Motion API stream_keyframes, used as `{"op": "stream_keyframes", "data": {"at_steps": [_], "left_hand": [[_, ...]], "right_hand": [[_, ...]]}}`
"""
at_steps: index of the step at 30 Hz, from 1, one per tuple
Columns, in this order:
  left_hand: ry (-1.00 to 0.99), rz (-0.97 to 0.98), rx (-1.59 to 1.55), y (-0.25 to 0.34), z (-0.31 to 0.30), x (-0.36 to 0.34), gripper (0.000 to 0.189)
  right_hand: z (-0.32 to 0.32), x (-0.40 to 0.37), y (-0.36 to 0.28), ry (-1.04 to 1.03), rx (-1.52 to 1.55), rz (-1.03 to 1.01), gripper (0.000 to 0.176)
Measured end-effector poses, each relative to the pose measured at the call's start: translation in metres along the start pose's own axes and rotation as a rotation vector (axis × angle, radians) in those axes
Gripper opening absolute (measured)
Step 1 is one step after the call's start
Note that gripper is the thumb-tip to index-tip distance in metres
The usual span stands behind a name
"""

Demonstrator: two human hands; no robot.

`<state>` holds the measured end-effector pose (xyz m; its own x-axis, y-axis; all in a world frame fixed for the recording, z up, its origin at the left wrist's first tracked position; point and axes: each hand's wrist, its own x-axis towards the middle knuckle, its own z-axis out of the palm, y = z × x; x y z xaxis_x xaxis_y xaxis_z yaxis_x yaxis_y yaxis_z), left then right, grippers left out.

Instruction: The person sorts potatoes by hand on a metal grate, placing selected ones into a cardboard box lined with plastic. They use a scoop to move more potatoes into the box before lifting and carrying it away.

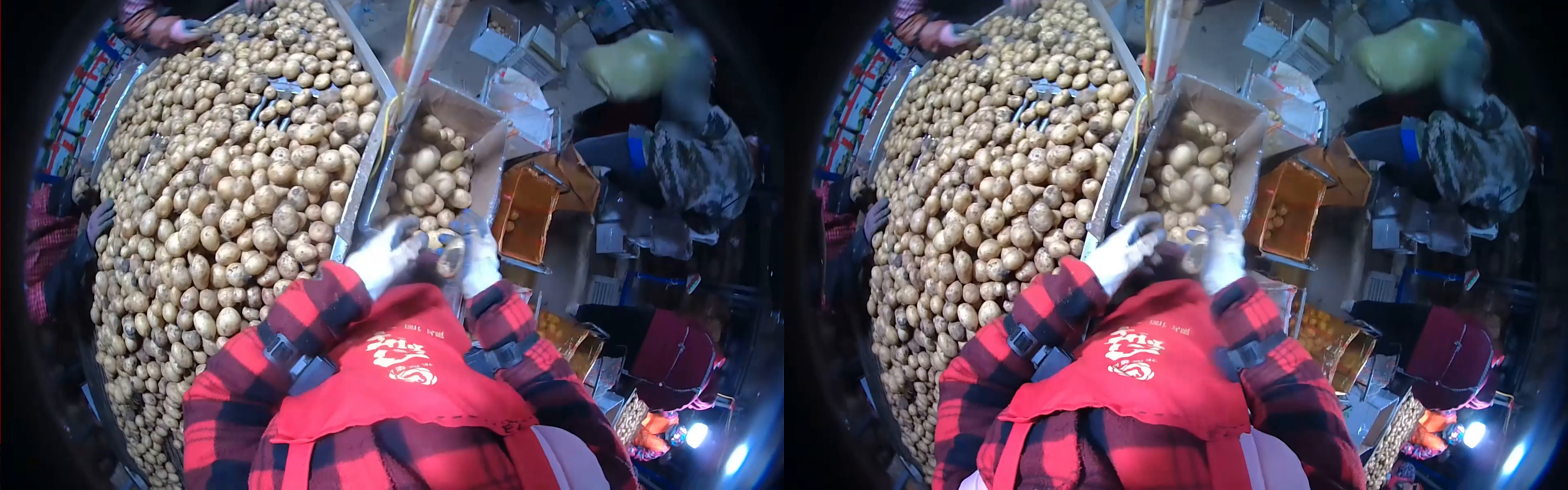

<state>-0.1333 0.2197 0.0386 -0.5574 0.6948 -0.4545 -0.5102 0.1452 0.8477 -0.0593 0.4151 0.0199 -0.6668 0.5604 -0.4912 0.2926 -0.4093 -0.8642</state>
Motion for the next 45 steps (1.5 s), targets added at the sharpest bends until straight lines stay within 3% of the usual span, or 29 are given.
{"op": "stream_keyframes", "data": {"at_steps": [1, 3, 4, 5, 6, 7, 9, 11, 13, 15, 17, 20, 21, 22, 24, 25, 26, 27, 29, 31, 32, 34, 35, 36, 37, 38, 39, 42, 45], "left_hand": [[-0.043, -0.017, 0.055, -0.006, 0.008, 0.000, 0.071], [0.146, 0.069, 0.318, -0.036, 0.020, 0.009, 0.070], [0.111, -0.031, 0.048, -0.026, 0.016, 0.009, 0.067], [0.149, 0.004, -0.056, -0.029, 0.009, 0.007, 0.066], [0.189, 0.039, -0.161, -0.035, 0.001, 0.004, 0.065], [0.232, 0.022, -0.069, -0.048, -0.014, 0.001, 0.073], [0.411, 0.056, -0.383, -0.049, -0.012, -0.018, 0.067], [0.360, 0.128, -0.609, -0.052, -0.029, -0.027, 0.048], [0.129, 0.250, -0.920, -0.078, -0.053, -0.020, 0.033], [0.213, 0.452, -1.115, -0.123, -0.051, -0.005, 0.032], [0.349, 0.456, -0.984, -0.113, -0.041, -0.010, 0.032], [0.583, 0.312, -0.537, -0.041, -0.028, -0.038, 0.033], [0.578, 0.258, -0.477, -0.031, -0.028, -0.040, 0.035], [0.571, 0.206, -0.416, -0.022, -0.028, -0.043, 0.038], [0.521, 0.227, -0.308, -0.013, -0.024, -0.043, 0.042], [0.544, 0.267, -0.424, -0.017, -0.018, -0.032, 0.040], [0.423, 0.131, -0.715, -0.021, -0.026, -0.036, 0.035], [0.307, 0.387, -1.051, -0.082, -0.027, -0.031, 0.038], [0.086, 0.578, -1.234, -0.130, -0.026, -0.027, 0.035], [-0.015, 0.358, -0.982, -0.101, -0.008, -0.016, 0.027], [0.017, 0.211, -0.795, -0.061, -0.010, -0.030, 0.026], [0.084, -0.121, -0.374, 0.031, -0.011, -0.066, 0.029], [0.170, -0.120, -0.437, 0.020, -0.011, -0.069, 0.031], [0.242, -0.120, -0.491, 0.004, -0.011, -0.074, 0.033], [0.248, -0.134, -0.590, -0.006, -0.017, -0.085, 0.034], [0.299, -0.051, -0.576, -0.018, -0.018, -0.097, 0.035], [0.344, 0.033, -0.560, -0.031, -0.017, -0.109, 0.036], [0.416, 0.269, -0.537, -0.058, -0.021, -0.149, 0.040], [0.544, 0.249, -0.390, -0.073, -0.017, -0.185, 0.039]], "right_hand": [[0.030, -0.015, -0.011, 0.039, 0.033, 0.021, 0.039], [0.031, 0.007, 0.035, -0.209, 0.066, -0.054, 0.041], [0.049, 0.001, 0.025, -0.228, -0.077, -0.080, 0.046], [0.060, -0.001, 0.019, -0.305, -0.255, -0.272, 0.047], [0.070, -0.013, 0.012, -0.373, -0.265, -0.267, 0.047], [0.084, -0.027, -0.018, -0.408, -0.243, -0.053, 0.045], [0.104, -0.037, -0.030, -0.459, -0.272, 0.012, 0.042], [0.123, -0.031, -0.021, -0.497, -0.421, -0.468, 0.040], [0.132, -0.030, -0.026, -0.572, -0.515, -0.807, 0.041], [0.141, -0.028, -0.023, -0.690, -0.532, -1.056, 0.043], [0.140, -0.031, -0.020, -0.873, -0.654, -1.333, 0.049], [0.135, -0.022, -0.020, -0.867, -0.458, -1.291, 0.064], [0.128, -0.028, -0.030, -0.794, -0.657, -0.947, 0.068], [0.126, -0.027, -0.013, -0.704, -0.426, -0.626, 0.084], [0.116, -0.020, -0.013, -0.812, -0.565, -0.603, 0.092], [0.110, -0.026, -0.016, -0.869, -0.673, -0.675, 0.089], [0.111, -0.029, -0.023, -0.925, -0.604, -0.785, 0.077], [0.110, -0.031, -0.028, -0.998, -0.622, -0.944, 0.071], [0.120, -0.032, -0.046, -1.216, -0.596, -1.170, 0.062], [0.125, -0.037, -0.079, -1.389, -0.580, -1.129, 0.053], [0.117, -0.031, -0.071, -1.256, -0.508, -1.199, 0.049], [0.107, -0.007, -0.071, -0.941, -0.612, -1.105, 0.043], [0.099, 0.001, -0.072, -0.675, -0.689, -1.093, 0.036], [0.088, 0.019, -0.061, -0.523, -0.447, -0.579, 0.030], [0.070, 0.068, -0.048, -0.501, -0.594, -0.705, 0.028], [0.044, 0.142, -0.030, -0.572, -1.165, -1.192, 0.032], [0.054, 0.104, -0.044, -0.380, -1.675, -1.350, 0.042], [0.111, 0.078, -0.038, -0.749, -1.320, -1.463, 0.048], [0.204, -0.038, -0.002, -1.145, -1.032, -1.425, 0.054]]}}
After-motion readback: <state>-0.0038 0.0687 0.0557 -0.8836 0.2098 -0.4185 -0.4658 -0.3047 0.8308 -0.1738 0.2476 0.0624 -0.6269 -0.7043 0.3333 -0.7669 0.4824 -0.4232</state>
